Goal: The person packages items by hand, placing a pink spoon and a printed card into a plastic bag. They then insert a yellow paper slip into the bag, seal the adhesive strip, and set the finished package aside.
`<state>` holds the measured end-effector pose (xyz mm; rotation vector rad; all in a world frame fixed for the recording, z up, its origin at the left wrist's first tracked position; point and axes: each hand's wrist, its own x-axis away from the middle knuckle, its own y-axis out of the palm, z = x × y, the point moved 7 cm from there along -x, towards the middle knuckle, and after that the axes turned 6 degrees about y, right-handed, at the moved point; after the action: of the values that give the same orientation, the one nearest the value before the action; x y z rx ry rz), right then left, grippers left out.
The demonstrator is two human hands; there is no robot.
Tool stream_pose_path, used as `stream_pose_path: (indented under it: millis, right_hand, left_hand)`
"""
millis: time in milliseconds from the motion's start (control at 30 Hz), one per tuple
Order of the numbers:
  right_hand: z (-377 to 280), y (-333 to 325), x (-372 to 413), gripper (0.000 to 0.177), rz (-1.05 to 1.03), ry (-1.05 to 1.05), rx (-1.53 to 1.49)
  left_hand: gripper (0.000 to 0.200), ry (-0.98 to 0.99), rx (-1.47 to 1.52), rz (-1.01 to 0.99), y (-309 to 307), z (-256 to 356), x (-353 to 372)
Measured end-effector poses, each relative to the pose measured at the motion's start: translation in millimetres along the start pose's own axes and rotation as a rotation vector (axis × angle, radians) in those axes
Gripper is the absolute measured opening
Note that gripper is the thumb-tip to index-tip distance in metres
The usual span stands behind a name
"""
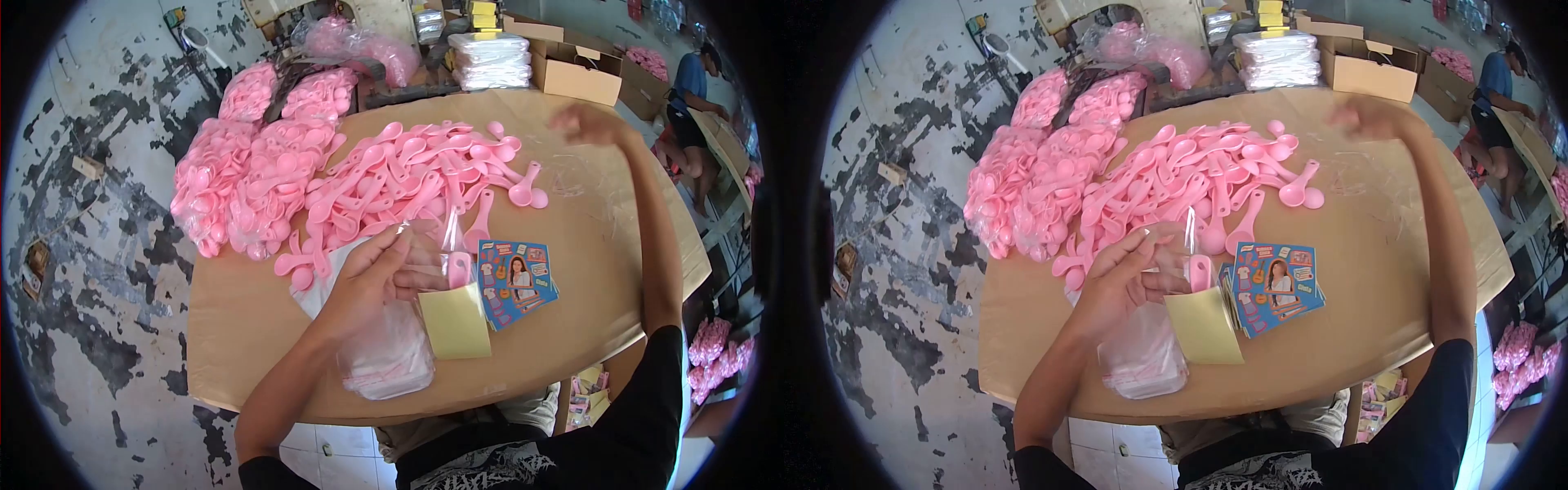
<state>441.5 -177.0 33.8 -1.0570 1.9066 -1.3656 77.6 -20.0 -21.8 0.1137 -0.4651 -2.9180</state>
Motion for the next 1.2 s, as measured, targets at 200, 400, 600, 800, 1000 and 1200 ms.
stream_pose_path:
  millis: [200, 400, 600, 800, 1000, 1200]
  right_hand:
    - [-58.8, -69.3, 25.9, 0.031, 0.414, -0.248, -0.242]
    - [-203.6, 38.1, 46.0, 0.035, -0.238, -0.522, -0.400]
    - [-260.6, 75.8, 62.3, 0.026, -0.121, -0.510, -0.561]
    - [-259.8, 86.5, 60.4, 0.032, -0.102, -0.405, -0.681]
    - [-264.9, 85.0, 63.4, 0.030, -0.054, -0.384, -0.902]
    - [-263.5, 83.9, 61.9, 0.030, -0.141, -0.435, -0.891]
  left_hand:
    - [0.034, 0.036, -0.046, 0.166, -6.5, 5.5, -2.2]
    - [0.033, 0.168, -0.130, 0.195, -6.0, 27.8, -0.1]
    - [0.043, 0.323, -0.134, 0.228, -23.1, 44.9, 2.4]
    - [0.046, 0.258, -0.081, 0.166, -17.0, 32.7, -1.6]
    - [0.040, 0.263, -0.070, 0.256, -21.1, 35.9, 1.9]
    - [0.040, 0.269, -0.098, 0.261, -19.7, 38.4, 4.9]
